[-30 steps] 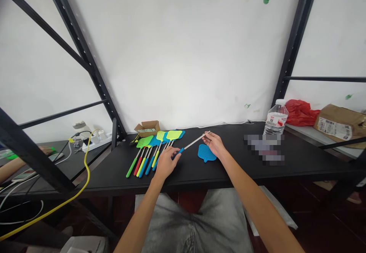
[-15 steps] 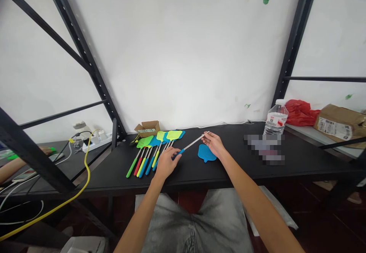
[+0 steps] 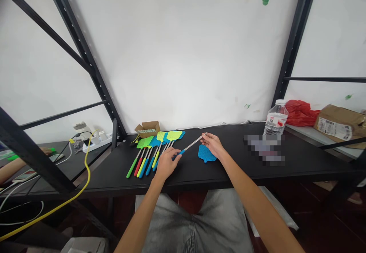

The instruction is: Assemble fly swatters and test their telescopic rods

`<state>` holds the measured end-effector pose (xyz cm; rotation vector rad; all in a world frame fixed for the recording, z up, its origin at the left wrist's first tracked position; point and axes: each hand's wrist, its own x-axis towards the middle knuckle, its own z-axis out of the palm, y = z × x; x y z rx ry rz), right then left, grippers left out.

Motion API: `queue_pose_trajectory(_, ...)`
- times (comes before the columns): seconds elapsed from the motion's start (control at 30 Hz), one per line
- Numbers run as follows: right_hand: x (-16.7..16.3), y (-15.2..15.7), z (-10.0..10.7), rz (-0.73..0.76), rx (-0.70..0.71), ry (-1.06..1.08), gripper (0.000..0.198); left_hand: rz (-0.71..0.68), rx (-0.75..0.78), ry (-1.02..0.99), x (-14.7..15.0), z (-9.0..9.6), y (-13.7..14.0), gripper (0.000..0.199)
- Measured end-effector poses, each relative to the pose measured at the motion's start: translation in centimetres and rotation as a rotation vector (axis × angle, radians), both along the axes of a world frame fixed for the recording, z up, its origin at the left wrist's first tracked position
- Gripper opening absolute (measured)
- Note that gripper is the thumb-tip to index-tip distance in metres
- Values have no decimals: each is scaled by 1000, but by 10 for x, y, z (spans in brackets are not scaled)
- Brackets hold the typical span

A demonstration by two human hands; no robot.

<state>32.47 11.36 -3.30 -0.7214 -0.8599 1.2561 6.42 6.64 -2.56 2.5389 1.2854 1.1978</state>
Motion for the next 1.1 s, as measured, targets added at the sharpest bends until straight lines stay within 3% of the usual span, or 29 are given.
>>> queue_pose_trajectory(1.1,0,3,-6,26,7,-128,32,-4,-12,2,0,1,-1,22)
